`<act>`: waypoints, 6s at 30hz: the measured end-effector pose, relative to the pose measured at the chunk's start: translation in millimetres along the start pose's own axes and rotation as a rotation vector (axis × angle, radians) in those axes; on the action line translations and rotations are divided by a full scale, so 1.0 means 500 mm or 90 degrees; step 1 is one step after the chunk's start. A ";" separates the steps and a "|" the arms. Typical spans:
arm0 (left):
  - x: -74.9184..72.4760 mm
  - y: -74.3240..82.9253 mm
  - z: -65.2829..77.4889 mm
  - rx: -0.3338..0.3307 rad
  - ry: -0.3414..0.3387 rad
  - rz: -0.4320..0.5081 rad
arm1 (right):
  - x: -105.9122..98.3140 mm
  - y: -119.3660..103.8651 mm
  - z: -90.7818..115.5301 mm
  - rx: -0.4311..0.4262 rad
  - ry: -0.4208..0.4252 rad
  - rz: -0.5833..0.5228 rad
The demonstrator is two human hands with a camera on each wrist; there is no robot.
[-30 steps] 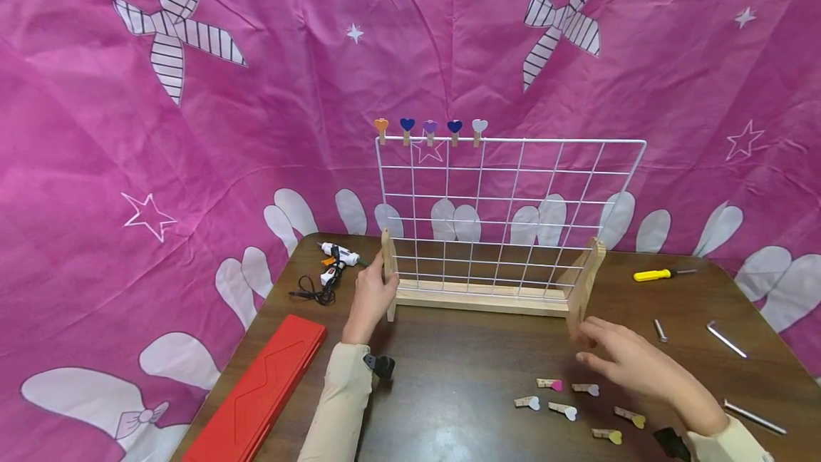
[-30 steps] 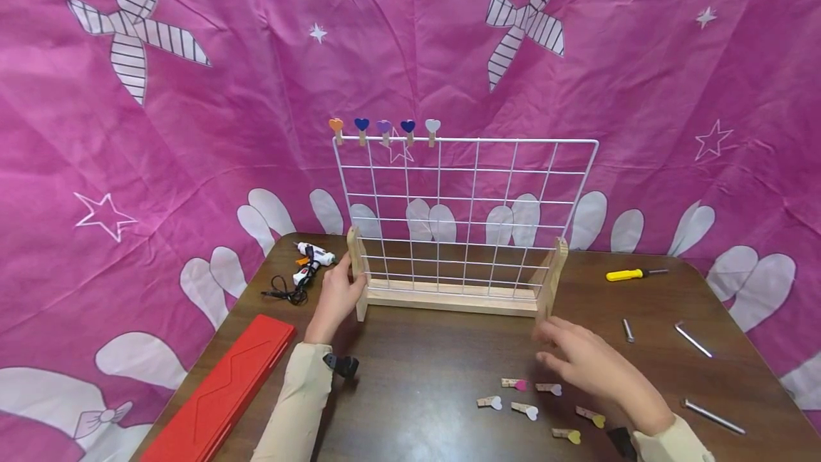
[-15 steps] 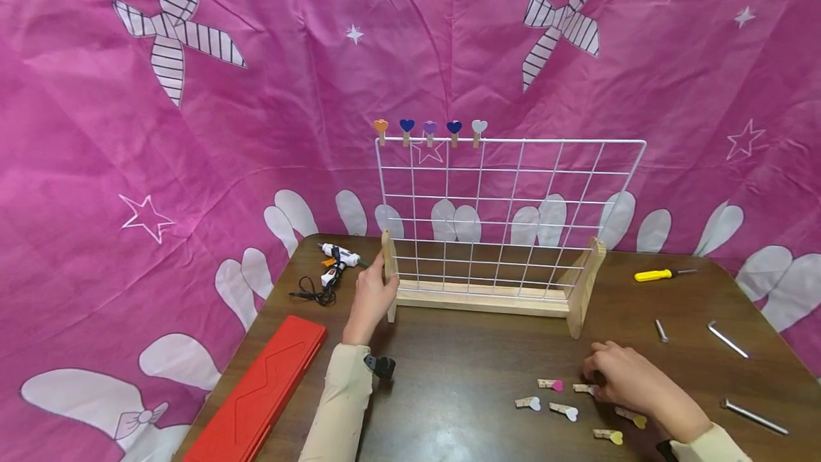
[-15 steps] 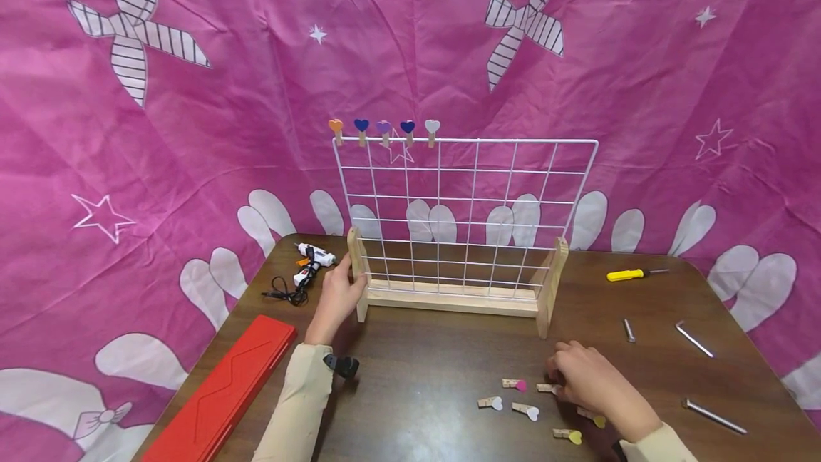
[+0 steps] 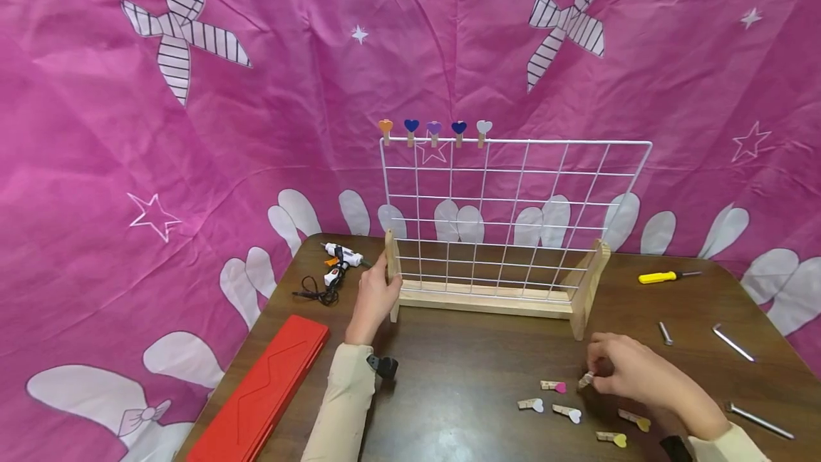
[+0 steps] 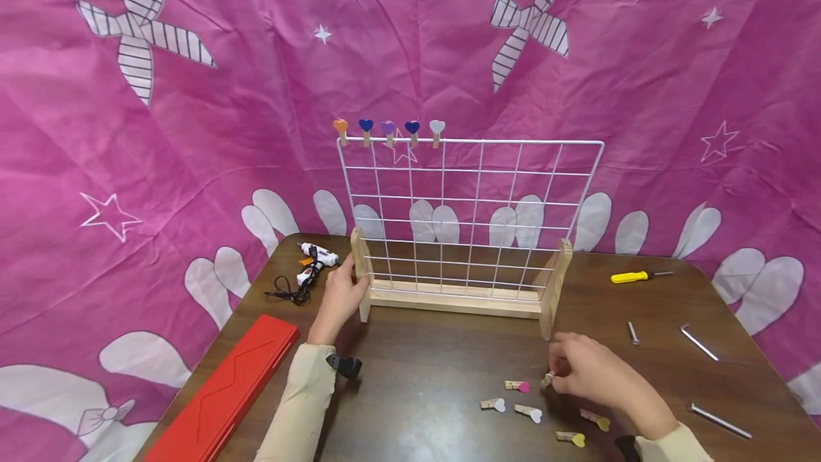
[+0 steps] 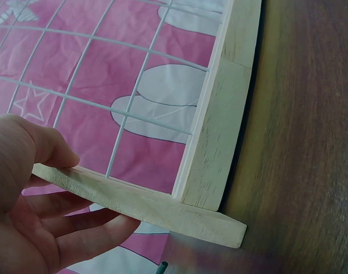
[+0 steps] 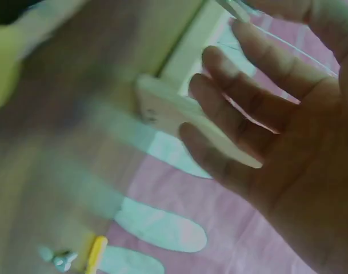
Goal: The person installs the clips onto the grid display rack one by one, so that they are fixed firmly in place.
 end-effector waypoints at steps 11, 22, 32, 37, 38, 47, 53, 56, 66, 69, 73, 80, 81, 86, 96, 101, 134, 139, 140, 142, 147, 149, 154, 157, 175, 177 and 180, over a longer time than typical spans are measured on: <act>-0.002 0.004 -0.003 -0.003 -0.001 0.004 | -0.160 -0.053 -0.075 -0.138 0.232 -0.017; -0.010 -0.002 0.002 -0.026 -0.008 0.017 | -0.412 -0.105 -0.213 -0.240 0.220 0.196; -0.008 -0.002 0.002 -0.036 -0.023 0.028 | -0.550 -0.141 -0.307 -0.213 0.208 0.246; -0.005 0.003 0.001 -0.032 -0.027 0.033 | -0.597 -0.151 -0.353 -0.200 0.207 0.291; -0.005 0.003 0.002 -0.032 -0.026 0.033 | -0.602 -0.154 -0.361 -0.198 0.203 0.298; 0.013 0.006 0.012 -0.026 -0.028 0.033 | -0.603 -0.161 -0.408 -0.149 0.123 0.318; 0.017 0.007 0.015 -0.032 -0.029 0.023 | -0.593 -0.152 -0.418 -0.129 0.097 0.321; 0.016 0.007 0.017 -0.030 -0.026 0.029 | -0.586 -0.150 -0.421 -0.117 0.100 0.314; 0.011 -0.003 0.018 -0.015 -0.019 0.032 | -0.550 -0.109 -0.367 -0.079 0.202 0.231; 0.009 -0.002 0.013 -0.010 -0.016 0.027 | -0.531 -0.101 -0.333 -0.082 0.237 0.211; 0.005 0.002 0.004 -0.015 -0.014 0.024 | -0.494 -0.094 -0.291 -0.110 0.287 0.191; 0.003 0.002 -0.002 -0.043 -0.019 0.022 | -0.400 -0.071 -0.231 -0.188 0.359 0.167; 0.003 0.002 -0.001 -0.045 -0.020 0.022 | -0.386 -0.067 -0.224 -0.195 0.366 0.166; 0.001 0.002 -0.001 -0.031 -0.018 0.026 | -0.316 -0.058 -0.185 -0.197 0.368 0.156; -0.001 0.004 0.000 -0.029 -0.015 0.027 | -0.143 -0.066 -0.106 -0.139 0.255 0.111; -0.001 0.004 -0.001 -0.025 -0.016 0.024 | -0.058 -0.059 -0.075 -0.105 0.211 0.086; 0.002 0.006 0.002 -0.043 -0.020 0.033 | 0.087 -0.042 -0.045 -0.100 -0.044 0.031; 0.002 0.004 0.002 -0.033 -0.012 0.023 | 0.075 -0.045 -0.049 -0.096 -0.049 0.020; 0.001 0.004 0.002 -0.032 -0.010 0.022 | 0.069 -0.045 -0.051 -0.088 -0.053 0.016; 0.002 0.004 0.002 -0.033 -0.010 0.023 | 0.052 -0.045 -0.052 -0.072 -0.052 0.006; 0.002 0.004 0.003 -0.029 -0.011 0.027 | -0.014 -0.043 -0.057 -0.074 0.048 0.013; 0.002 0.003 0.003 -0.029 -0.011 0.026 | -0.048 -0.044 -0.064 -0.097 0.106 0.007; 0.000 0.001 0.002 -0.023 -0.010 0.025 | -0.153 -0.056 -0.094 -0.169 0.203 -0.027; 0.000 0.002 0.001 -0.012 -0.009 0.027 | -0.223 -0.065 -0.118 -0.196 0.246 0.011; -0.002 -0.002 0.004 -0.019 -0.016 0.019 | -0.513 -0.106 -0.308 -0.046 0.434 0.138; -0.001 -0.002 0.004 -0.016 -0.015 0.023 | -0.521 -0.109 -0.327 -0.026 0.417 0.124; 0.002 -0.002 0.003 -0.006 -0.012 0.019 | -0.526 -0.116 -0.344 0.005 0.380 0.110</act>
Point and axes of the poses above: each hand's wrist, its own z-axis away from the middle knuckle, its own x-axis out of the palm, y = z × x, the point moved 1 cm from there along -z, towards the middle knuckle, and after that the axes turned 13 degrees about z, right-handed, at the moved point
